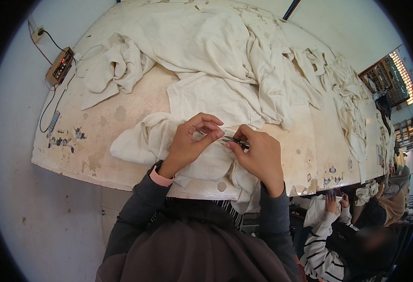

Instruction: The person uses scissors to cut a white fabric on a work table. They repeatedly fold and trim the fabric, handling it one piece at a time and placing cut sections aside.

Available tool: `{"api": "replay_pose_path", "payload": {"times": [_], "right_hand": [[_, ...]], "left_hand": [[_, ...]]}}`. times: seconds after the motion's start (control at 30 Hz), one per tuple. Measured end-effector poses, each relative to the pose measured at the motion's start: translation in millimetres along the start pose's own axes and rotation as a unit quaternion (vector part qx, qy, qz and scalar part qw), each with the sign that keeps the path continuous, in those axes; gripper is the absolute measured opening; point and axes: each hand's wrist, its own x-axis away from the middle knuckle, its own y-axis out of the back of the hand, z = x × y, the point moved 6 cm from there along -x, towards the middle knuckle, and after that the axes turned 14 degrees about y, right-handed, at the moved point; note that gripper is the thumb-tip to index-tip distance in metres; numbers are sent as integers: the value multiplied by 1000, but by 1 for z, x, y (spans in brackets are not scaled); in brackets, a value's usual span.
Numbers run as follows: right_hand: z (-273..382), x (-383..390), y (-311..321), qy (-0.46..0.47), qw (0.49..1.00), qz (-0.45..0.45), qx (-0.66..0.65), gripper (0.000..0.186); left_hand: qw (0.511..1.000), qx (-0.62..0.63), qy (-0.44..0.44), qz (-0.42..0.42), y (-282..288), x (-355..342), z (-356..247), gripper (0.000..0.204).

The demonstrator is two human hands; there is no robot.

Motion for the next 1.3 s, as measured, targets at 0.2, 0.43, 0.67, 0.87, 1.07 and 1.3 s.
{"api": "replay_pose_path", "payload": {"times": [0.2,0.43,0.67,0.87,1.07,1.3], "right_hand": [[2,-4,-8,35,995,64,63,21],[2,13,-6,12,995,-66,-79,28],[-49,44,-36,-111,972,-15,-205,28],[-59,53,-54,-81,939,-93,-322,20],[-55,55,-55,-73,933,-112,-334,17],[-60,60,-55,-89,929,-70,-353,22]], "left_hand": [[1000,9,-28,-10,0,0,1,25],[995,70,23,-71,12,-1,12,18],[974,-225,2,-41,-2,8,3,17],[934,-341,-105,-5,-12,13,18,20],[933,-331,-134,-32,-16,11,15,14],[989,-145,44,4,-2,1,24,15]]}}
